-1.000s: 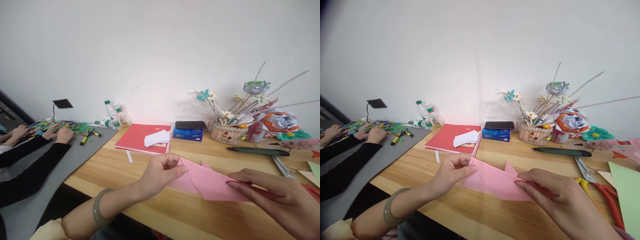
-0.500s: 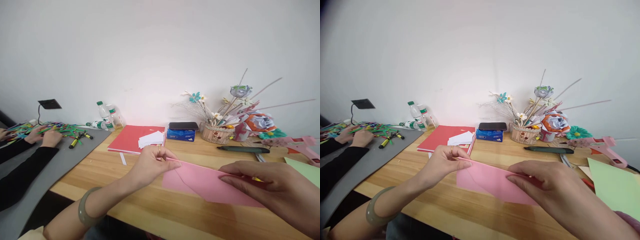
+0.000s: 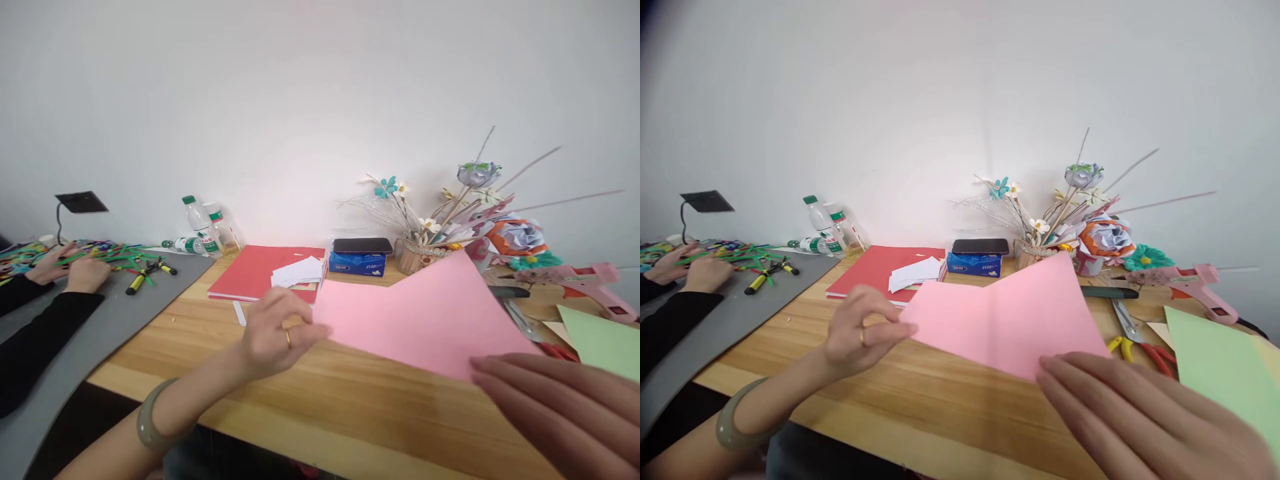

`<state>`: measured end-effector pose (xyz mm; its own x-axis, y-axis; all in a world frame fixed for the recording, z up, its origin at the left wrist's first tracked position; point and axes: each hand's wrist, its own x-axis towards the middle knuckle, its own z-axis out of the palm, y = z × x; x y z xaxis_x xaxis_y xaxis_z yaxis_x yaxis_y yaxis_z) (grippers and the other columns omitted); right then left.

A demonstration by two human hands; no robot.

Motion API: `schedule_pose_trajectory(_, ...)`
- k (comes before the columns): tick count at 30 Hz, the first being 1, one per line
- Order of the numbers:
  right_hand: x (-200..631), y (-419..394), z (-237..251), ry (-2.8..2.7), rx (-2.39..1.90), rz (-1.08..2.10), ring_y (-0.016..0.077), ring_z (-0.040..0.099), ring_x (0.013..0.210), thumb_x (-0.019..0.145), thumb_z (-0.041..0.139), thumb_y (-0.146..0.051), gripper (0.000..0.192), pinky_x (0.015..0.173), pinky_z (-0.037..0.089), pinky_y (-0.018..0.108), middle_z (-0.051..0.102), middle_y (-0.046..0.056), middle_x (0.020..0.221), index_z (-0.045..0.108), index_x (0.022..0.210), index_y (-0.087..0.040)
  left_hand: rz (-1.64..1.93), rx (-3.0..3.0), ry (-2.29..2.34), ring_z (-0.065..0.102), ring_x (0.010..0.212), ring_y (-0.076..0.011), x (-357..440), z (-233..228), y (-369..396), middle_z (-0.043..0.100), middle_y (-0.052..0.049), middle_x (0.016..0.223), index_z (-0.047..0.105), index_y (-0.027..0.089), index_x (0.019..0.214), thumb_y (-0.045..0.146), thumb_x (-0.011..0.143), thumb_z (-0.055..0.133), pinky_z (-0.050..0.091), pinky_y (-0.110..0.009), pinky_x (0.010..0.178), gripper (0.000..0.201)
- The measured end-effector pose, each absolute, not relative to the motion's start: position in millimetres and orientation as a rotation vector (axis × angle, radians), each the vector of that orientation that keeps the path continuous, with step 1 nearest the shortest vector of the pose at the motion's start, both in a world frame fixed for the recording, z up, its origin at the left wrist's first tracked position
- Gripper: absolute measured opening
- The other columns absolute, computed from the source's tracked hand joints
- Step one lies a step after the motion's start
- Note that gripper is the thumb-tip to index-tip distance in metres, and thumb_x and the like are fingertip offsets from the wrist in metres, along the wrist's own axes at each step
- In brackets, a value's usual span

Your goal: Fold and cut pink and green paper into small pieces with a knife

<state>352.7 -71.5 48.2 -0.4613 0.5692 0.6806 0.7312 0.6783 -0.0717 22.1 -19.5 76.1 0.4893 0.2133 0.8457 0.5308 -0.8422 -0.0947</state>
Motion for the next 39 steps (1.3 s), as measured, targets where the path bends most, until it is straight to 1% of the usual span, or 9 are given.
schedule_pose_trajectory(3,342.4,-71.4,22.9,-2.477,-0.874,-0.243,0.0169,0.061,0.098,0.089,0.040,-0.023,0.035,0.084,0.047,0.030,0.068,-0.002,0.106,0.057,0.117,-0.034,-0.977,-2.676,-0.662,0.050,0.064,-0.0126,16.7,39.7,-26.3,0.061,-0.001,0.069,0.065,0.020,0.076,0.012,0.084,0.057,0.037,-0.024,0.058,0.014)
schedule_pose_trajectory(6,334.8,-65.6,14.7,-2.651,-0.965,-0.037,0.0183,0.064,0.087,0.088,0.046,-0.032,0.022,0.071,0.052,0.029,0.069,0.001,0.099,0.065,0.098,-0.028,-0.692,-2.967,-0.848,0.054,0.073,-0.0153,11.9,12.7,-30.9,0.064,-0.003,0.079,0.066,0.020,0.081,0.027,0.084,0.060,0.041,-0.025,0.063,0.011)
schedule_pose_trajectory(10,329.8,-56.0,20.8,-2.651,-1.187,0.287,0.0169,0.064,0.079,0.091,0.040,-0.034,0.027,0.063,0.052,0.028,0.068,0.002,0.091,0.066,0.089,-0.028,-0.751,-3.057,-1.267,0.055,0.082,-0.0170,7.0,4.7,-30.0,0.064,-0.004,0.086,0.067,0.021,0.088,0.029,0.086,0.057,0.043,-0.027,0.071,0.013)
schedule_pose_trajectory(13,319.9,-39.9,24.3,-2.508,-1.351,0.335,0.0209,0.062,0.088,0.090,0.036,-0.040,0.032,0.073,0.050,0.035,0.065,0.006,0.100,0.063,0.098,-0.025,-0.836,-2.928,-1.781,0.056,0.093,-0.0189,7.0,8.3,-26.5,0.062,-0.004,0.097,0.064,0.020,0.093,0.025,0.082,0.060,0.043,-0.030,0.080,0.013)
schedule_pose_trajectory(17,295.8,-8.7,21.8,-2.477,-1.467,0.457,0.0273,0.053,0.106,0.080,0.050,-0.047,0.050,0.089,0.043,0.043,0.055,0.012,0.120,0.051,0.121,-0.018,-0.768,-2.853,-2.187,0.050,0.109,-0.0232,10.0,11.8,-23.8,0.057,-0.005,0.115,0.057,0.020,0.107,0.031,0.072,0.070,0.040,-0.034,0.092,0.038)
schedule_pose_trajectory(22,273.4,17.4,16.9,-2.553,-1.479,0.620,0.0274,0.057,0.095,0.065,0.065,-0.033,0.051,0.078,0.047,0.040,0.063,0.011,0.100,0.057,0.112,-0.013,-0.607,-2.868,-2.252,0.047,0.110,-0.0245,13.5,12.9,-24.7,0.055,-0.006,0.114,0.052,0.020,0.117,0.024,0.064,0.073,0.038,-0.036,0.094,0.057)
schedule_pose_trajectory(30,272.7,13.1,17.9,-2.551,-1.427,0.718,0.0237,0.053,0.104,0.071,0.056,-0.026,0.046,0.089,0.042,0.038,0.056,0.012,0.114,0.052,0.116,-0.014,-0.895,-2.943,-2.358,0.049,0.100,-0.0196,13.9,1.4,-28.2,0.055,-0.004,0.107,0.042,0.021,0.129,0.015,0.065,0.069,0.039,-0.035,0.092,0.070)
schedule_pose_trajectory(33,274.1,13.4,16.2,-2.551,-1.421,0.735,0.0233,0.057,0.096,0.071,0.057,-0.027,0.048,0.082,0.046,0.038,0.059,0.011,0.110,0.052,0.117,-0.015,-1.028,-2.970,-2.421,0.051,0.093,-0.0167,13.5,-4.5,-29.4,0.054,-0.004,0.106,0.039,0.022,0.132,0.012,0.065,0.067,0.043,-0.032,0.086,0.074)
schedule_pose_trajectory(39,272.8,16.2,16.3,-2.601,-1.376,0.690,0.0244,0.056,0.097,0.070,0.057,-0.025,0.044,0.082,0.045,0.039,0.061,0.009,0.102,0.054,0.114,-0.015,-1.343,-2.847,-2.636,0.052,0.102,-0.0192,13.5,-0.4,-30.0,0.048,-0.010,0.123,0.042,0.022,0.129,0.007,0.065,0.066,0.043,-0.035,0.088,0.070)
